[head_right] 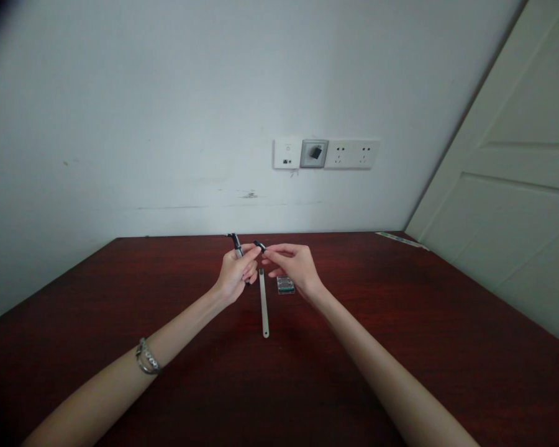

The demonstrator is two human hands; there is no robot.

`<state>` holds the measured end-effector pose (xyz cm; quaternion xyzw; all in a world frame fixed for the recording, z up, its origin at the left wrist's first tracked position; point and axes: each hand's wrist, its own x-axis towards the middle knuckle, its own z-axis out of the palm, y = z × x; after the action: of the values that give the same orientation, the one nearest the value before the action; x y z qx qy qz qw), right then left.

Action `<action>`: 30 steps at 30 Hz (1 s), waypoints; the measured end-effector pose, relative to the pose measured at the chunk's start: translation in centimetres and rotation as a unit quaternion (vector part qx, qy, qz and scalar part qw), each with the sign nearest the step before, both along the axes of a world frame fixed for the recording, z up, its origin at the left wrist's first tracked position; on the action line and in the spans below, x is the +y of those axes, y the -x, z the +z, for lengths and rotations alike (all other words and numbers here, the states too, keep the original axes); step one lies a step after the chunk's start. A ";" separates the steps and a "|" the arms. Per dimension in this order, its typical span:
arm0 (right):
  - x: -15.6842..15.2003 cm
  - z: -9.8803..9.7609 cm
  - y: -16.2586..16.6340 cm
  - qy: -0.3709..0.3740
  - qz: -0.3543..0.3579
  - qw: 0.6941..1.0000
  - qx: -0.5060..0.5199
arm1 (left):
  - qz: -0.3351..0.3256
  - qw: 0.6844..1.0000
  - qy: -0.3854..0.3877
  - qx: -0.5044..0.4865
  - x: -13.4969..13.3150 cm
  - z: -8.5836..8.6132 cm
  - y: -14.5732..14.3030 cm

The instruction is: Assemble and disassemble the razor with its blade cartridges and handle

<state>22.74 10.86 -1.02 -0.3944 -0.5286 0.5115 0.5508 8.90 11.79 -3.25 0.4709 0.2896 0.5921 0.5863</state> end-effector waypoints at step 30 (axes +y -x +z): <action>0.0 2.0 -3.1 -0.173 -0.021 0.946 -0.275 | 0.058 0.958 -0.153 0.233 0.5 0.3 1.3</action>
<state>25.83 10.82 0.97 -0.4293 -0.7314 0.2721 0.4546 7.59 12.28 -2.99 0.6627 0.3509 0.5359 0.3879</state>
